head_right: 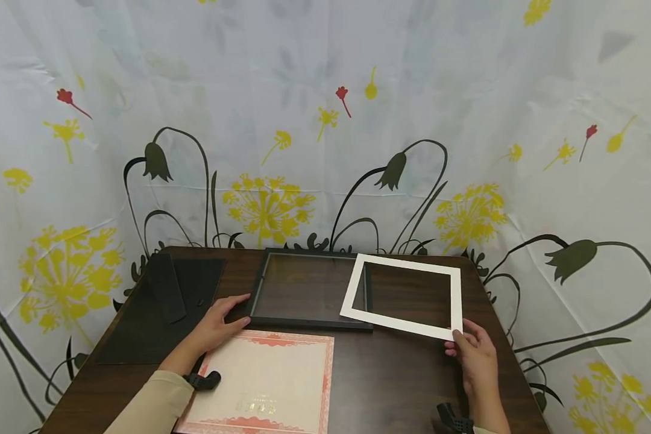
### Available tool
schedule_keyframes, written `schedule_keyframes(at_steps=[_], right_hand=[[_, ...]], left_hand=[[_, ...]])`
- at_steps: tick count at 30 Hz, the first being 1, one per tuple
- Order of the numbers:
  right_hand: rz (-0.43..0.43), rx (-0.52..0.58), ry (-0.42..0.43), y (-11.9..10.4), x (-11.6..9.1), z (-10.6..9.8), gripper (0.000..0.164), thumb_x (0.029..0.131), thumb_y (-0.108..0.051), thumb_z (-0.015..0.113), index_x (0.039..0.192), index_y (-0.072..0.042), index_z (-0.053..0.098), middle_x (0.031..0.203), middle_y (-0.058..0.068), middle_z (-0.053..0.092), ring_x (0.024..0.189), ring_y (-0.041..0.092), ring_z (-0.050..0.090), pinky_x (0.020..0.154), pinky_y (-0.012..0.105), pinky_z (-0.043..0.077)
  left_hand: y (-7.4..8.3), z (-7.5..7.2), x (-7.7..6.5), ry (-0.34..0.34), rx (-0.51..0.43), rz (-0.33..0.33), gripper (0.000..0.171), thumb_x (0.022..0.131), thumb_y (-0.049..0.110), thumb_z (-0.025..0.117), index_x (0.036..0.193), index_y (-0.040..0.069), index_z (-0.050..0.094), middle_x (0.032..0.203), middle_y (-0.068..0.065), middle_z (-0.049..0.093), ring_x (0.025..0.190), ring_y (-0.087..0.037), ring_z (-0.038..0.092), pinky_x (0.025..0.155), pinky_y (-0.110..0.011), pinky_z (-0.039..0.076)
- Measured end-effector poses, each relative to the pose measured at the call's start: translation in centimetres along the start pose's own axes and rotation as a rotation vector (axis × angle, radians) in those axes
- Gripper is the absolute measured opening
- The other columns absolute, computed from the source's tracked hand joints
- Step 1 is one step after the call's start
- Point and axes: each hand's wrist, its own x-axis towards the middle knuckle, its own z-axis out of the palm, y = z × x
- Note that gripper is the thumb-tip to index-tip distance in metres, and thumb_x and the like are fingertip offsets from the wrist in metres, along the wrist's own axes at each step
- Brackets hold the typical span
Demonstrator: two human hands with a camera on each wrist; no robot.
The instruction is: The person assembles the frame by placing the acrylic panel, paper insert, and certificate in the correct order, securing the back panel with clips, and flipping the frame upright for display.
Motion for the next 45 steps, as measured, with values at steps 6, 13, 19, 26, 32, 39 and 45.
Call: schedule_keyframes(at_steps=[6,13,19,26,32,39,45], right_hand=[[-0.020,-0.100,0.069,-0.1,0.0,1.4,0.049,0.109,-0.012,0.067,0.154,-0.007,0.051,0.088,-0.007,0.077,0.064,0.010,0.075,0.055,0.027,0.060],[0.007,-0.005,0.058,-0.5,0.4,2.4,0.057,0.108,-0.011,0.069,0.159,-0.010,0.043,0.097,-0.005,0.075,0.076,0.012,0.081,0.061,0.027,0.061],[-0.084,0.003,0.097,-0.7,0.4,3.6,0.055,0.105,-0.010,0.073,0.155,-0.005,0.052,0.095,-0.003,0.076,0.080,0.016,0.082,0.065,0.030,0.064],[-0.144,-0.024,0.114,-0.8,0.5,5.1,0.053,0.106,-0.013,0.073,0.155,-0.004,0.056,0.093,-0.006,0.076,0.078,0.015,0.082,0.063,0.029,0.064],[-0.132,-0.048,0.070,-0.5,0.4,6.9,0.050,0.108,-0.014,0.070,0.153,-0.002,0.052,0.092,-0.008,0.073,0.079,0.012,0.082,0.065,0.029,0.065],[-0.120,-0.039,0.013,0.1,0.3,9.3,0.046,0.108,-0.011,0.069,0.150,-0.001,0.052,0.091,-0.006,0.073,0.080,0.016,0.082,0.066,0.029,0.065],[-0.124,-0.044,-0.058,0.5,0.0,11.1,0.049,0.108,-0.010,0.070,0.151,0.000,0.050,0.095,-0.005,0.073,0.082,0.019,0.083,0.066,0.030,0.065]], left_hand=[[0.0,-0.1,0.1,0.000,0.006,-0.007,0.069,0.101,0.043,0.079,0.162,0.025,0.053,0.163,-0.009,0.056,0.153,-0.040,0.039,0.118,-0.072,0.030],[0.0,0.1,0.2,-0.008,0.008,-0.019,0.070,0.100,0.045,0.079,0.162,0.025,0.053,0.164,-0.011,0.054,0.153,-0.040,0.039,0.119,-0.071,0.032],[0.0,0.3,-0.1,-0.010,0.020,-0.031,0.070,0.100,0.046,0.079,0.162,0.026,0.053,0.164,-0.010,0.054,0.153,-0.040,0.039,0.118,-0.070,0.033],[0.3,0.1,-0.1,-0.009,-0.012,-0.025,0.069,0.098,0.046,0.082,0.160,0.028,0.057,0.164,-0.011,0.054,0.152,-0.039,0.038,0.119,-0.071,0.031],[0.4,0.1,-0.2,-0.003,-0.012,-0.018,0.066,0.101,0.045,0.078,0.160,0.026,0.056,0.165,-0.016,0.051,0.152,-0.040,0.037,0.117,-0.071,0.031],[0.4,0.0,-0.1,-0.009,0.002,-0.032,0.066,0.101,0.045,0.078,0.160,0.027,0.056,0.164,-0.015,0.052,0.152,-0.041,0.038,0.117,-0.071,0.031],[0.4,0.0,-0.1,-0.013,-0.005,-0.050,0.068,0.100,0.047,0.078,0.161,0.029,0.055,0.164,-0.015,0.050,0.152,-0.042,0.038,0.117,-0.073,0.032]])
